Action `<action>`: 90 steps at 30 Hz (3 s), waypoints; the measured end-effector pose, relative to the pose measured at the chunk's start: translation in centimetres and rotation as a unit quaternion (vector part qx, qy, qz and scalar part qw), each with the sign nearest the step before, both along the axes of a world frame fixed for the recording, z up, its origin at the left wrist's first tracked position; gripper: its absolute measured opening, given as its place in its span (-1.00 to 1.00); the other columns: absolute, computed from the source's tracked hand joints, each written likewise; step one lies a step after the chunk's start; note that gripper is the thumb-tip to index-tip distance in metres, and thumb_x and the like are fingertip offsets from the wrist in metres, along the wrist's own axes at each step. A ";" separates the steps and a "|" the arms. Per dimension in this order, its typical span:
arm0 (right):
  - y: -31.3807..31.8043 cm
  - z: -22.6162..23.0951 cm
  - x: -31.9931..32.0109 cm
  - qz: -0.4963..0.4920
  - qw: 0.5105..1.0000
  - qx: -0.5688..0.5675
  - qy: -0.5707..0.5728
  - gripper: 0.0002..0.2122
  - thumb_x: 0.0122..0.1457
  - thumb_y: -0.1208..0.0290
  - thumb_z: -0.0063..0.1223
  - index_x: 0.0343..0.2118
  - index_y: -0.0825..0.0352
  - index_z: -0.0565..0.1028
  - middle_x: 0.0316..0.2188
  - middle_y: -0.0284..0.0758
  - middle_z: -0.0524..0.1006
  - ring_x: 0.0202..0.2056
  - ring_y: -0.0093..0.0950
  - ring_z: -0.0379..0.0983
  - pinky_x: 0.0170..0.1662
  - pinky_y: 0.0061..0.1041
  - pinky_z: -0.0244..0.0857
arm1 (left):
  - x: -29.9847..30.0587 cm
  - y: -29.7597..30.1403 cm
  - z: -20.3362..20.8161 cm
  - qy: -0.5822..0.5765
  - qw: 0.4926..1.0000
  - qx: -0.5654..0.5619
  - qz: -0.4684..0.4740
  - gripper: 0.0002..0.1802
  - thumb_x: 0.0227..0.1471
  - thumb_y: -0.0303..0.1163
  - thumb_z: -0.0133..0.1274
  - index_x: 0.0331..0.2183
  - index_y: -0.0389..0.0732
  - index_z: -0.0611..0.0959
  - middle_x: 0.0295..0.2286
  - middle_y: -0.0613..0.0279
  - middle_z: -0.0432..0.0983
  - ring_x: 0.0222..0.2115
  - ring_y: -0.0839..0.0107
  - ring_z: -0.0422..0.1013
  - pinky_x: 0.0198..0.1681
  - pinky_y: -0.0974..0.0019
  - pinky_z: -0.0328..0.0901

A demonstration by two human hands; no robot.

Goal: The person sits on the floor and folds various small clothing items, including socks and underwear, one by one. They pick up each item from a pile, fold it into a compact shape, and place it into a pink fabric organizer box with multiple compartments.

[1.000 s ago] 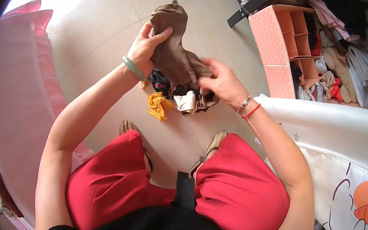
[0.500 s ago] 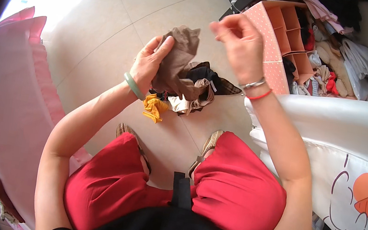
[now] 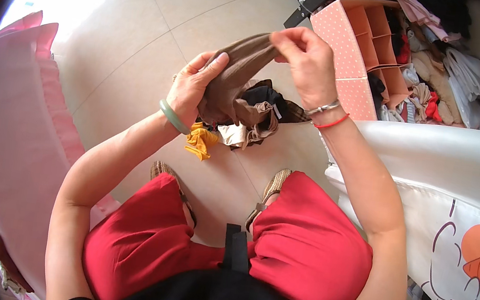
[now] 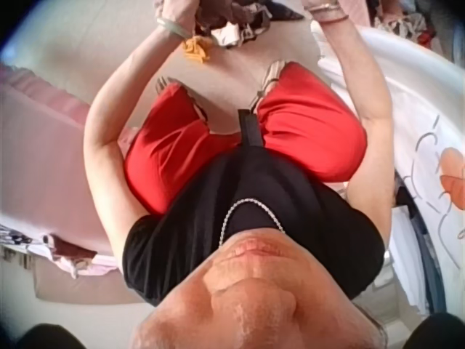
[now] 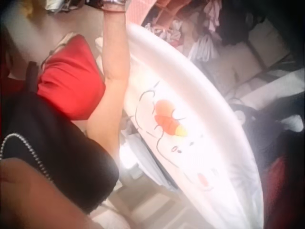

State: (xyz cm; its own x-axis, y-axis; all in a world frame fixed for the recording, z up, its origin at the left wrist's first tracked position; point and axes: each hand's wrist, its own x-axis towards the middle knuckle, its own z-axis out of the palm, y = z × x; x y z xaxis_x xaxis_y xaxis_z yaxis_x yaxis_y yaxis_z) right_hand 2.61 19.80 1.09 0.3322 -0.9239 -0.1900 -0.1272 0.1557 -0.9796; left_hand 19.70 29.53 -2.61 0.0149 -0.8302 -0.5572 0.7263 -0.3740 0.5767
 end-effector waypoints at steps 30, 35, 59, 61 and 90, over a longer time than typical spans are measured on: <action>2.7 3.1 0.4 0.212 0.969 0.104 -0.070 -0.78 0.13 0.62 0.04 -0.13 0.41 0.45 -0.26 -0.41 0.53 -0.17 -0.62 0.44 -0.05 -0.62 0.34 | 2.4 -1.5 0.9 -0.028 0.997 -0.059 -0.050 -0.67 0.19 -0.15 -0.10 -0.05 -0.03 0.45 -0.16 0.43 0.46 -0.16 0.54 0.36 -0.05 0.37 0.20; 2.2 2.8 0.6 0.211 0.973 0.068 -0.057 -0.77 0.15 0.62 0.00 -0.11 0.42 0.45 -0.14 -0.36 0.49 -0.10 -0.58 0.42 -0.07 -0.64 0.37 | 2.6 -1.8 1.6 -0.016 0.989 -0.144 -0.041 -0.61 0.24 -0.19 -0.21 0.06 -0.07 0.35 -0.12 0.35 0.43 -0.16 0.52 0.36 -0.10 0.37 0.26; 2.7 2.4 3.1 0.125 0.976 0.139 -0.110 -0.81 0.17 0.48 0.03 -0.18 0.42 0.46 -0.25 -0.35 0.52 -0.25 -0.64 0.44 -0.18 -0.66 0.32 | 1.3 -4.0 0.7 -0.324 0.914 -0.243 -0.011 -0.64 0.18 -0.15 -0.03 -0.36 -0.31 0.51 -0.55 0.26 0.45 -0.49 0.62 0.30 -0.41 0.49 0.27; 2.6 2.0 2.7 0.082 0.980 0.137 -0.117 -0.83 0.17 0.48 0.01 -0.20 0.41 0.46 -0.28 -0.38 0.50 -0.26 -0.66 0.42 -0.18 -0.66 0.32 | 1.2 -3.5 1.9 -0.306 0.923 -0.233 -0.010 -0.65 0.17 -0.15 -0.02 -0.36 -0.29 0.52 -0.54 0.31 0.45 -0.49 0.63 0.30 -0.42 0.49 0.27; 4.0 5.7 3.2 0.113 0.992 0.012 -0.052 -0.77 0.13 0.53 0.10 -0.16 0.40 0.39 -0.29 -0.32 0.57 -0.26 -0.67 0.46 -0.20 -0.70 0.36 | 2.0 -2.5 1.8 -0.082 0.980 -0.173 -0.046 -0.69 0.12 -0.31 0.05 -0.10 -0.20 0.55 -0.25 0.39 0.52 -0.23 0.63 0.41 -0.19 0.49 0.35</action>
